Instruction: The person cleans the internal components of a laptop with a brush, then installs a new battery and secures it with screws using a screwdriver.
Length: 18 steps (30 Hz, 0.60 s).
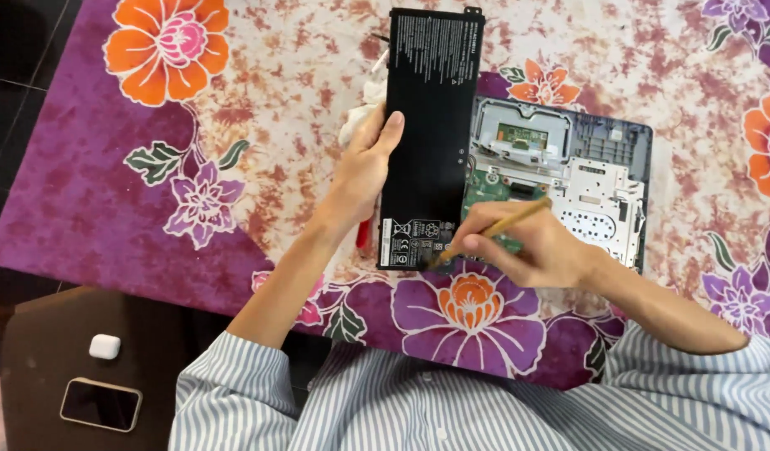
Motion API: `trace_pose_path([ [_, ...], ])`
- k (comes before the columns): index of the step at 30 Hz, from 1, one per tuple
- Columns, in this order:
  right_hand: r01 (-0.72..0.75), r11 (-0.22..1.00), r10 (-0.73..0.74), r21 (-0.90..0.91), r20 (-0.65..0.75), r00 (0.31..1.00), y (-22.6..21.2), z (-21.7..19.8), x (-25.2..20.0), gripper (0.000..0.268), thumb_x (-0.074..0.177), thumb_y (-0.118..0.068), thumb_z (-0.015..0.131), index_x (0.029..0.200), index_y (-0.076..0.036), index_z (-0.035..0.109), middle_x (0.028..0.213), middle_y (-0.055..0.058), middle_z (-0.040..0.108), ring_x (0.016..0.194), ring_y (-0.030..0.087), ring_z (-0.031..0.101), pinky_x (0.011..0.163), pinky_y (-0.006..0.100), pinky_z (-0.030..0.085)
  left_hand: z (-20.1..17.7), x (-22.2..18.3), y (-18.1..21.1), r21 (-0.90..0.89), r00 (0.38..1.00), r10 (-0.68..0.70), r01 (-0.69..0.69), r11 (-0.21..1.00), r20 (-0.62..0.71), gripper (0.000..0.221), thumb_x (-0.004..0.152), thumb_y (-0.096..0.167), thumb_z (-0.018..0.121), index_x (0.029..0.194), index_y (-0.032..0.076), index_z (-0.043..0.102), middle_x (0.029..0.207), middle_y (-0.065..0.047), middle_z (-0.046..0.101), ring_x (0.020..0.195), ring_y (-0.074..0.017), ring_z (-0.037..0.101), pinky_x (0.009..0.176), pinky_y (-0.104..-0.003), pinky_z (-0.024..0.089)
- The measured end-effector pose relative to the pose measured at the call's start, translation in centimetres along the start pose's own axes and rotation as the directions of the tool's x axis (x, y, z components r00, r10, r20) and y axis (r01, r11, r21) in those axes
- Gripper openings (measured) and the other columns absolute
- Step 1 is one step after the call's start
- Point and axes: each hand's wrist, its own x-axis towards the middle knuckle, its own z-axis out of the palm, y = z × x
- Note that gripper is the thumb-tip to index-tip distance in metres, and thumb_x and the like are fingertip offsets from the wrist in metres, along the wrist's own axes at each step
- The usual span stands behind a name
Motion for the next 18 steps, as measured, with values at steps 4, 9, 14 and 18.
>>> trace_pose_path([
  [4,0.038,0.996,-0.054,-0.077,-0.215,0.975,2.3,-3.5,-0.5,0.018,0.102,0.001,0.050,0.108,-0.001,0.067,0.095,0.014,0.068,0.082,0.023,0.068,0.070,0.035,0.058,0.4,0.0,-2.9,-0.145,0.996,0.026,-0.014,0.989,0.080,0.046,0.109,0.034,0.057,0.149,0.011,0.054,0.146,-0.013,0.059,0.134,-0.0217,0.054,0.116,-0.042,0.044],
  [9,0.020,0.992,-0.001,0.124,-0.157,0.988,0.6,-2.0,-0.7,0.018,0.103,-0.003,0.048,0.102,-0.002,0.066,0.088,0.012,0.069,0.076,0.020,0.068,0.063,0.029,0.061,-0.4,-0.6,-3.6,-0.185,0.991,-0.027,0.051,0.981,0.132,0.044,0.109,0.029,0.054,0.149,0.012,0.054,0.139,-0.013,0.064,0.126,-0.0194,0.061,0.112,-0.041,0.049],
  [14,0.016,1.000,-0.016,-0.019,0.002,1.000,0.0,-2.7,0.2,0.020,0.097,0.007,0.054,0.104,-0.004,0.070,0.079,0.011,0.066,0.065,0.022,0.066,0.060,0.031,0.059,-1.2,-0.4,-4.7,-0.175,0.985,-0.011,0.042,0.984,0.173,0.043,0.110,0.029,0.053,0.150,0.012,0.052,0.135,-0.013,0.067,0.122,-0.0176,0.063,0.110,-0.041,0.052],
  [18,-0.115,0.922,-0.037,-0.370,-0.380,0.924,2.5,-6.0,2.4,0.013,0.112,0.003,0.059,0.114,0.001,0.071,0.093,0.008,0.073,0.069,0.015,0.067,0.055,0.021,0.047,-0.6,-1.4,-3.9,-0.173,0.984,-0.041,0.071,0.982,0.171,0.043,0.109,0.030,0.055,0.148,0.012,0.055,0.136,-0.011,0.066,0.124,-0.0163,0.061,0.110,-0.041,0.052],
])
